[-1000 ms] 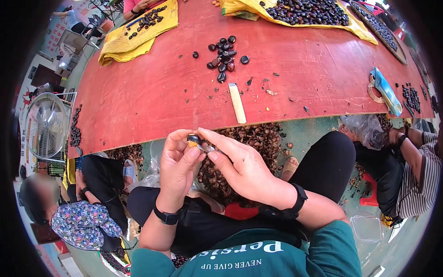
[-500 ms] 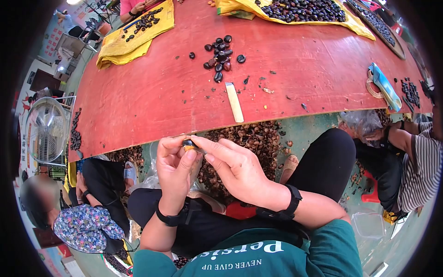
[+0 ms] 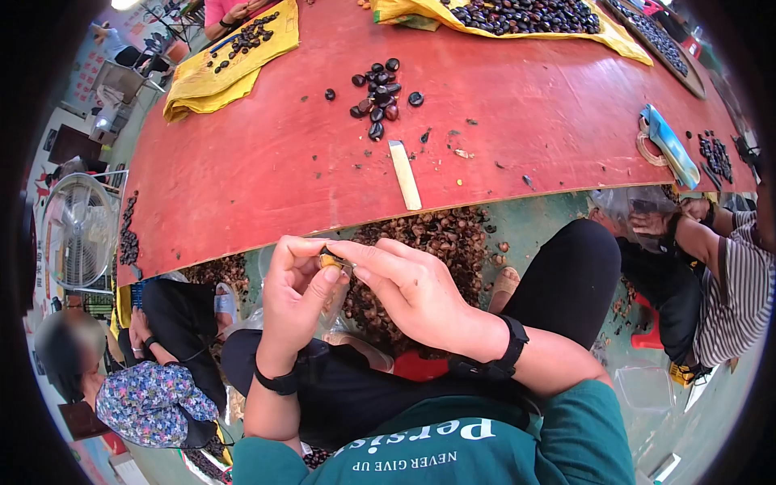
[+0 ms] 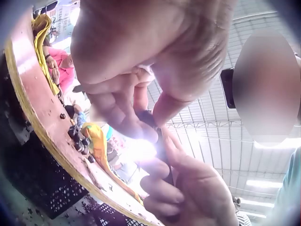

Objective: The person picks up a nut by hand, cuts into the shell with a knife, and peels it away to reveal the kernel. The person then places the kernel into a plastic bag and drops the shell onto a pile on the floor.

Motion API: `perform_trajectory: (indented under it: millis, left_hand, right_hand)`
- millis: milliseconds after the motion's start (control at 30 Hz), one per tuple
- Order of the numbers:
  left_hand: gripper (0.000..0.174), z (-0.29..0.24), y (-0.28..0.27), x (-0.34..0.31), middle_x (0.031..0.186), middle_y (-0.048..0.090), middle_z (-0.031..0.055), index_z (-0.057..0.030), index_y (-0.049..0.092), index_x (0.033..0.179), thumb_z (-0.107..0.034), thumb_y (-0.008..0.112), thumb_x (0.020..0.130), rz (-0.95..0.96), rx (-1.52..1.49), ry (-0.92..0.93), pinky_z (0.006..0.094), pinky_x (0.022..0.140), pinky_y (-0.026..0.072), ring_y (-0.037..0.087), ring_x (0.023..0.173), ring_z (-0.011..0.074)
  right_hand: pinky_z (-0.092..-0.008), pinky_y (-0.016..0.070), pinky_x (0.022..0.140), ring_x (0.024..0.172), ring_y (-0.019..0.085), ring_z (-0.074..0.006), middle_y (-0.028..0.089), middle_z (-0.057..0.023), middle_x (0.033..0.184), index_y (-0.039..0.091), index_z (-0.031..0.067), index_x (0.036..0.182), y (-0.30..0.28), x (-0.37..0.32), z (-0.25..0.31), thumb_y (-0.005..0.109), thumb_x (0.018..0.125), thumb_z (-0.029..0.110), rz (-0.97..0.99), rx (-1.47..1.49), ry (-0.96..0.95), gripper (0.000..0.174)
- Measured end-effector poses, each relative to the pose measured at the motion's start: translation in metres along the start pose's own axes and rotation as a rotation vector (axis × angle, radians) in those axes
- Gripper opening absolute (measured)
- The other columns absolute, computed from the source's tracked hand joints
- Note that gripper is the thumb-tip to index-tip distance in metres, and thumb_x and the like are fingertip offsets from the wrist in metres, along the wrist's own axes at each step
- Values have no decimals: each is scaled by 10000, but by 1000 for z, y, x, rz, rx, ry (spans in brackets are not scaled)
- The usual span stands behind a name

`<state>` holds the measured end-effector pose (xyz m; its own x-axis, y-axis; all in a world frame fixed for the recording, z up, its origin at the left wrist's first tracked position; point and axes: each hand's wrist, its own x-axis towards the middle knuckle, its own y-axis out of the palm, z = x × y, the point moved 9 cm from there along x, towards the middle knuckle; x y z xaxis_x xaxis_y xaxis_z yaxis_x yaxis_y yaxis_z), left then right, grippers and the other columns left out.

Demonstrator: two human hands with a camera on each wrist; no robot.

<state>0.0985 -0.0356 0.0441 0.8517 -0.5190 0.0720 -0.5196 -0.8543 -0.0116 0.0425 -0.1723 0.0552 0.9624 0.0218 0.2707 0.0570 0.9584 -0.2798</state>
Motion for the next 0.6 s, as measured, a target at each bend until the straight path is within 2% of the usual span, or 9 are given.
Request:
perform_trajectory:
  millis: [67, 167, 200, 233, 300, 333, 367, 433, 600]
  left_hand:
    - [243, 3, -2, 1, 961, 639, 43, -35, 528, 1146, -33, 672, 950, 27, 51, -43, 273, 787, 552, 662, 884, 121]
    - [252, 2, 38, -15, 903, 634, 24, -55, 563, 1122, -61, 715, 921, 357, 275, 5, 269, 763, 547, 648, 852, 105]
    - [252, 3, 37, -15, 933, 621, 20, -64, 592, 1093, -69, 747, 895, 276, 187, 3, 269, 771, 550, 641, 846, 106]
    - [278, 9, 25, -11, 1029, 642, 45, -61, 570, 1149, -44, 718, 914, 159, 96, -91, 275, 818, 555, 647, 889, 114]
    - [313, 0, 10, 1, 1153, 652, 88, -67, 538, 1214, -21, 681, 939, 75, -194, -77, 283, 872, 559, 665, 974, 133]
    - [333, 5, 6, 0, 1218, 651, 133, -60, 508, 1251, -8, 654, 956, 55, -321, -140, 291, 901, 566, 676, 1047, 168]
    - [328, 7, 2, 1, 1217, 651, 135, -57, 509, 1248, -12, 655, 957, 16, -368, -151, 290, 902, 570, 677, 1056, 176]
    - [320, 16, 0, 2, 1214, 651, 139, -49, 511, 1241, -20, 657, 958, -64, -478, -169, 290, 903, 577, 680, 1073, 190]
    - [348, 26, -5, 4, 1180, 657, 109, -45, 541, 1283, -25, 661, 958, -134, -500, -171, 286, 901, 588, 677, 1041, 155]
  right_hand:
    - [-365, 530, 799, 874, 657, -260, 657, -141, 960, 620, 77, 1345, -3, 1, -8, 548, 996, 49, -42, 44, 49, 357]
    - [-341, 512, 903, 1012, 658, -205, 697, -139, 1101, 623, 44, 1324, -25, 12, -25, 523, 1034, 96, -176, 159, 142, 312]
    - [-329, 500, 933, 1060, 649, -180, 703, -138, 1148, 624, 26, 1313, -36, 14, -30, 513, 1047, 113, -190, 175, 196, 301]
    - [-328, 501, 927, 1058, 650, -179, 704, -140, 1144, 624, 23, 1312, -36, 13, -29, 515, 1046, 112, -158, 160, 195, 301]
    - [-327, 503, 919, 1058, 655, -182, 704, -146, 1146, 623, 19, 1311, -28, 10, -28, 521, 1042, 108, -68, 164, 205, 302]
    - [-328, 504, 919, 1059, 657, -187, 703, -150, 1152, 623, 18, 1312, -20, 10, -27, 524, 1039, 105, -15, 188, 213, 303]
    - [-335, 511, 911, 1048, 672, -230, 690, -171, 1182, 610, 21, 1329, -16, 11, -20, 529, 1028, 86, 9, 100, 118, 318]
    - [-357, 517, 926, 1085, 677, -280, 674, -195, 1217, 581, 24, 1361, -16, 11, -10, 533, 1017, 75, 26, 66, 106, 350]
    - [-397, 517, 955, 1152, 657, -330, 661, -211, 1242, 532, 33, 1410, -5, 6, -4, 549, 998, 55, -28, 102, 23, 412]
